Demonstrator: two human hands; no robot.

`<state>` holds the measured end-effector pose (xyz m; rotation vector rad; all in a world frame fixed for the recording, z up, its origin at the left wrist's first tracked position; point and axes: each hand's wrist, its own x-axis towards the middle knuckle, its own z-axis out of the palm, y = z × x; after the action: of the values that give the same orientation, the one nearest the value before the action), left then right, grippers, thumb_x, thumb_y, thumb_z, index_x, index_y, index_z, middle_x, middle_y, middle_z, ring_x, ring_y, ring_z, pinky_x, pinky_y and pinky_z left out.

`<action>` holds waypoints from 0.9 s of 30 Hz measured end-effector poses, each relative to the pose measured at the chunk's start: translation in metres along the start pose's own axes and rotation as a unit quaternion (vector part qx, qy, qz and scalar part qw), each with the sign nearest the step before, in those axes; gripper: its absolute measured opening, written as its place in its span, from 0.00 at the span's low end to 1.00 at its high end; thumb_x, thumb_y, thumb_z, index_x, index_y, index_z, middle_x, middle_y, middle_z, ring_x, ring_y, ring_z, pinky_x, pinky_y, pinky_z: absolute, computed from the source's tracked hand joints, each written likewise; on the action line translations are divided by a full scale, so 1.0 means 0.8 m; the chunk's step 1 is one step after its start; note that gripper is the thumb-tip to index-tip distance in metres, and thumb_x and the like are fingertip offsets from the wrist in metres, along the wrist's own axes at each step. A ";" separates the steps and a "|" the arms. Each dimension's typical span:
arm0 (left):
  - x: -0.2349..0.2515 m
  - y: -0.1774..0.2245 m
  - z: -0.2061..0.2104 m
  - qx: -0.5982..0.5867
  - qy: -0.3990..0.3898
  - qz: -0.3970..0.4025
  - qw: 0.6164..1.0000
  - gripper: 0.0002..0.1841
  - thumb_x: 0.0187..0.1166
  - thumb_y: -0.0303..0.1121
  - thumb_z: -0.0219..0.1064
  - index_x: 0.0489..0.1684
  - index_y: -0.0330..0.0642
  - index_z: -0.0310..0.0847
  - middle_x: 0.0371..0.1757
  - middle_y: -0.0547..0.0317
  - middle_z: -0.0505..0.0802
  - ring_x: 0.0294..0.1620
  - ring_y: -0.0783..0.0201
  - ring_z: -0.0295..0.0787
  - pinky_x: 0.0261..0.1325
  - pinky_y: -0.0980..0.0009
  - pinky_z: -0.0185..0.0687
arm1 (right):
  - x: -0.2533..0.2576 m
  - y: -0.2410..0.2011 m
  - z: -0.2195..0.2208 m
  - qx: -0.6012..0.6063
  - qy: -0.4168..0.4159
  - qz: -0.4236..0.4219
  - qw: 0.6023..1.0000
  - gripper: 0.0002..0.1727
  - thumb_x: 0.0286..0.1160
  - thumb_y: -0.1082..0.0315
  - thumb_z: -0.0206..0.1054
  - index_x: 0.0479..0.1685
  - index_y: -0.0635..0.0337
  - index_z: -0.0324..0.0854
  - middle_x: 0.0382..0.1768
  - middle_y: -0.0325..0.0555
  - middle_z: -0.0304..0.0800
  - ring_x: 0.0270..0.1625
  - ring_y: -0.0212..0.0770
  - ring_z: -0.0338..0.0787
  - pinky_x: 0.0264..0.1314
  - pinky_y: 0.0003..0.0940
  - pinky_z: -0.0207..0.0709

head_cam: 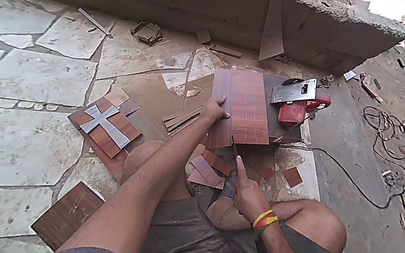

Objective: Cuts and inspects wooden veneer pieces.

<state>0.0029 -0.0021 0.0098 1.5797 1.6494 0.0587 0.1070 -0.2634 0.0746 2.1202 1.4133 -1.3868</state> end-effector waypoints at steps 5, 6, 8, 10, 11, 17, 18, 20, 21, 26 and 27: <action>0.005 0.001 -0.002 0.008 -0.012 0.001 1.000 0.46 0.57 0.47 0.88 0.85 0.78 0.73 0.72 0.48 0.89 0.69 0.45 0.87 0.66 0.36 0.82 | -0.010 -0.001 0.009 -0.007 0.001 0.013 1.000 0.52 0.86 0.68 0.56 0.97 0.30 0.16 0.42 0.55 0.91 0.36 0.54 0.95 0.46 0.55 0.89; 0.004 0.001 -0.002 0.008 -0.013 0.001 1.000 0.46 0.57 0.47 0.88 0.85 0.78 0.73 0.72 0.48 0.88 0.70 0.45 0.86 0.67 0.36 0.81 | -0.013 0.000 0.014 -0.016 0.002 0.020 1.000 0.52 0.86 0.68 0.57 0.97 0.30 0.17 0.43 0.56 0.92 0.40 0.56 0.95 0.49 0.56 0.89; 0.004 0.000 -0.002 0.007 -0.013 -0.001 1.000 0.46 0.57 0.47 0.88 0.85 0.79 0.73 0.72 0.48 0.88 0.70 0.45 0.86 0.68 0.36 0.81 | -0.021 0.007 0.029 -0.039 -0.021 0.031 0.999 0.53 0.84 0.69 0.57 0.97 0.30 0.19 0.47 0.59 0.94 0.48 0.60 0.95 0.55 0.61 0.86; 0.004 0.000 -0.002 0.006 -0.012 0.000 1.000 0.46 0.57 0.47 0.89 0.85 0.78 0.73 0.72 0.49 0.89 0.70 0.45 0.87 0.67 0.37 0.81 | -0.031 0.017 0.046 -0.058 -0.092 0.024 0.994 0.55 0.82 0.70 0.59 0.97 0.31 0.19 0.51 0.63 0.93 0.54 0.65 0.94 0.62 0.65 0.83; 0.003 0.001 -0.003 0.007 -0.013 0.000 1.000 0.46 0.57 0.47 0.88 0.85 0.78 0.73 0.72 0.49 0.89 0.70 0.45 0.86 0.68 0.37 0.81 | -0.037 0.022 0.053 -0.059 -0.113 0.017 0.992 0.54 0.82 0.70 0.59 0.98 0.32 0.19 0.52 0.65 0.92 0.55 0.66 0.93 0.63 0.66 0.82; -0.002 0.002 -0.008 0.004 -0.027 0.007 1.000 0.45 0.59 0.45 0.86 0.86 0.75 0.72 0.75 0.55 0.88 0.74 0.51 0.85 0.74 0.44 0.80 | -0.043 0.019 -0.035 0.001 0.069 0.013 0.998 0.50 0.86 0.67 0.55 0.97 0.32 0.19 0.34 0.54 0.91 0.34 0.54 0.94 0.45 0.56 0.88; -0.003 0.003 -0.010 0.004 -0.026 0.014 1.000 0.46 0.58 0.44 0.86 0.87 0.75 0.71 0.76 0.56 0.87 0.75 0.52 0.85 0.74 0.45 0.80 | -0.028 0.006 -0.057 0.010 0.080 0.006 0.997 0.49 0.88 0.66 0.53 0.97 0.31 0.17 0.34 0.53 0.91 0.31 0.51 0.94 0.42 0.53 0.89; -0.003 0.002 -0.009 0.004 -0.024 0.024 0.999 0.49 0.56 0.44 0.86 0.88 0.76 0.69 0.79 0.58 0.85 0.76 0.53 0.84 0.75 0.45 0.80 | 0.016 -0.023 -0.093 0.032 0.087 0.000 0.996 0.47 0.91 0.66 0.49 0.96 0.29 0.15 0.36 0.53 0.89 0.28 0.48 0.92 0.37 0.49 0.90; -0.001 0.001 -0.008 0.002 -0.021 0.027 0.999 0.49 0.56 0.44 0.86 0.88 0.76 0.70 0.78 0.58 0.86 0.75 0.52 0.84 0.74 0.44 0.81 | 0.039 -0.041 -0.113 0.041 0.093 -0.003 0.995 0.47 0.90 0.67 0.48 0.96 0.29 0.16 0.37 0.53 0.89 0.26 0.47 0.91 0.35 0.47 0.89; 0.004 -0.005 -0.001 -0.001 -0.017 0.020 1.000 0.49 0.53 0.45 0.87 0.86 0.79 0.71 0.77 0.58 0.86 0.74 0.52 0.86 0.72 0.44 0.83 | 0.137 -0.111 -0.182 0.065 0.114 -0.013 0.991 0.50 0.84 0.69 0.51 0.97 0.32 0.17 0.43 0.55 0.89 0.30 0.46 0.93 0.34 0.45 0.89; 0.005 -0.006 0.000 -0.006 -0.013 0.022 1.000 0.49 0.53 0.45 0.87 0.86 0.79 0.71 0.78 0.59 0.86 0.74 0.53 0.86 0.73 0.44 0.82 | 0.148 -0.118 -0.192 0.067 0.123 -0.011 0.990 0.52 0.82 0.70 0.52 0.97 0.33 0.17 0.44 0.56 0.90 0.31 0.47 0.93 0.36 0.45 0.89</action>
<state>-0.0008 0.0002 0.0054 1.6027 1.5915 0.0712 0.1276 -0.0486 0.0864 2.4405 1.4706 -1.2953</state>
